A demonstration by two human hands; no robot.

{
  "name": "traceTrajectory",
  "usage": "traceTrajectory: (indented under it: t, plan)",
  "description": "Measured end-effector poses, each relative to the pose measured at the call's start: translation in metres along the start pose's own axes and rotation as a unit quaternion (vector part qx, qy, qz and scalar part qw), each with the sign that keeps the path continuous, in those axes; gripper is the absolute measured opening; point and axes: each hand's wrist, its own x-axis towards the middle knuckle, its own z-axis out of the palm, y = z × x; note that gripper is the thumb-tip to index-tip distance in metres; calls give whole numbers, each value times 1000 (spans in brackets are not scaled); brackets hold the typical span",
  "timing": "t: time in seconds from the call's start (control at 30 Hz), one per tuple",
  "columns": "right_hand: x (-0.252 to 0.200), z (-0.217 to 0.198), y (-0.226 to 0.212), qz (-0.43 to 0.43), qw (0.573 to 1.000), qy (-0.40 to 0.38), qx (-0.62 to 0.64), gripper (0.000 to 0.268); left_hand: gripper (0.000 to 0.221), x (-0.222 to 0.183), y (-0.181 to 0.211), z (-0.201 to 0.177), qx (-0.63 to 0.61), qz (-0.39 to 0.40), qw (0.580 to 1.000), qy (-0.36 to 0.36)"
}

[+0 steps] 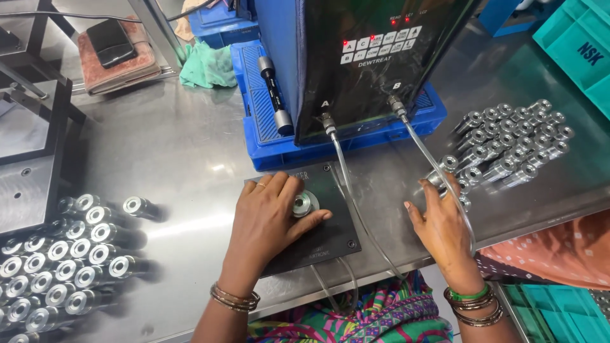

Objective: Testing and inspecting cylindrical metal spacers using a specialized measurement jig and control panel.

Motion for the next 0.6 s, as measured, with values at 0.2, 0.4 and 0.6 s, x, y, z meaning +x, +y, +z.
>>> traceTrajectory:
  t: [0.2,0.4,0.6]
  plan:
    - [2,4,0,10,999,-2,31,61,31,-3,-5,-12,-56,72,996,-10]
    - [1,5,-1,-50,996,65,-21,53,42,1,-1,-7,-4,110,993,42]
    - [-12,15,-4,-26,998,11,60,43,39,7,-2,3,15,65,997,44]
